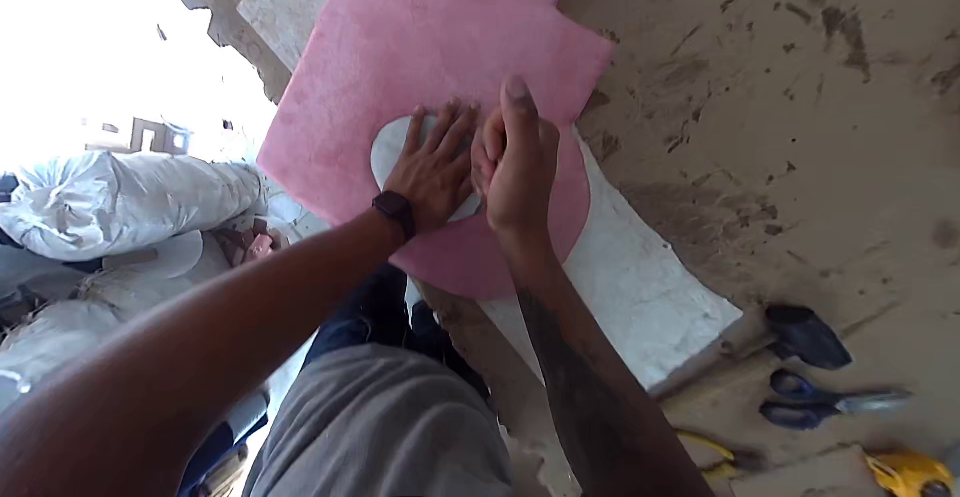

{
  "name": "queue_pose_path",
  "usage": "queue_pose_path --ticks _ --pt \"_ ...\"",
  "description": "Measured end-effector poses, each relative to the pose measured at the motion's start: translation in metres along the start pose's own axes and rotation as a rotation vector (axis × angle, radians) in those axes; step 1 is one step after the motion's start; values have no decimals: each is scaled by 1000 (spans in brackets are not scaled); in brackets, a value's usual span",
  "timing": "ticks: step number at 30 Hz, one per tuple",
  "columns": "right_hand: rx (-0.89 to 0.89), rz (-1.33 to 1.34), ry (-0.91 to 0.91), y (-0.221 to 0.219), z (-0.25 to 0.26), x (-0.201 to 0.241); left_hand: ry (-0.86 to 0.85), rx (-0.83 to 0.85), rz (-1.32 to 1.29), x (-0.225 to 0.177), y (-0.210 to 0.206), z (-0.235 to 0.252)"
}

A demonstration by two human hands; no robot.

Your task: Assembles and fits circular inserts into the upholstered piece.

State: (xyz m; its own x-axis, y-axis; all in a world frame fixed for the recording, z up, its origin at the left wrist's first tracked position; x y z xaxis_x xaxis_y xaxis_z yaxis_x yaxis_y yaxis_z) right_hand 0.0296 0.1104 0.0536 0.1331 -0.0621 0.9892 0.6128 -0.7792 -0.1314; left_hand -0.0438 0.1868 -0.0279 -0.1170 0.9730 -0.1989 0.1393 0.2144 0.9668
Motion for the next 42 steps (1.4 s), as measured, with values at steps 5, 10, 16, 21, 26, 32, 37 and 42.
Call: queue_pose_path --ticks 5,10,16,21,26,32,37,42 --pt "24 -93 -78 -6 15 -6 -6 -21 15 0 0 4" --pt "37 -173 -124 -13 26 -12 15 33 25 1 5 5" --pt "98 -156 -193 -13 35 -17 25 55 27 -5 15 3" --pt "136 191 0 41 -35 15 17 114 -12 -12 21 -5" --pt "8 354 299 66 -87 11 15 3 38 1 -2 8" --pt "82 156 284 29 -60 77 -4 7 93 -3 -1 11" --pt "-58 25 318 84 -84 147 -56 -4 88 -4 -2 12" --pt "-792 103 -286 268 -181 -46 -66 -24 27 7 0 12"
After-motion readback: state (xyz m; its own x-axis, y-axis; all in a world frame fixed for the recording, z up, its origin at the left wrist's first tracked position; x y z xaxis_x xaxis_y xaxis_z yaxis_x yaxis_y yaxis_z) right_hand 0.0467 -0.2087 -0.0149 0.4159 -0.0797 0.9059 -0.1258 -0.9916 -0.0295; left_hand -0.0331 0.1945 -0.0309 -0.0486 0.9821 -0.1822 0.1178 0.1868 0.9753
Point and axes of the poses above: each hand's wrist, its own z-axis towards the middle knuckle, its own y-axis out of the back of the hand, x = y × z, the point moved 5 cm from there along z, towards the middle knuckle, and after that the axes turned 3 degrees about x, right-handed, at the moved point
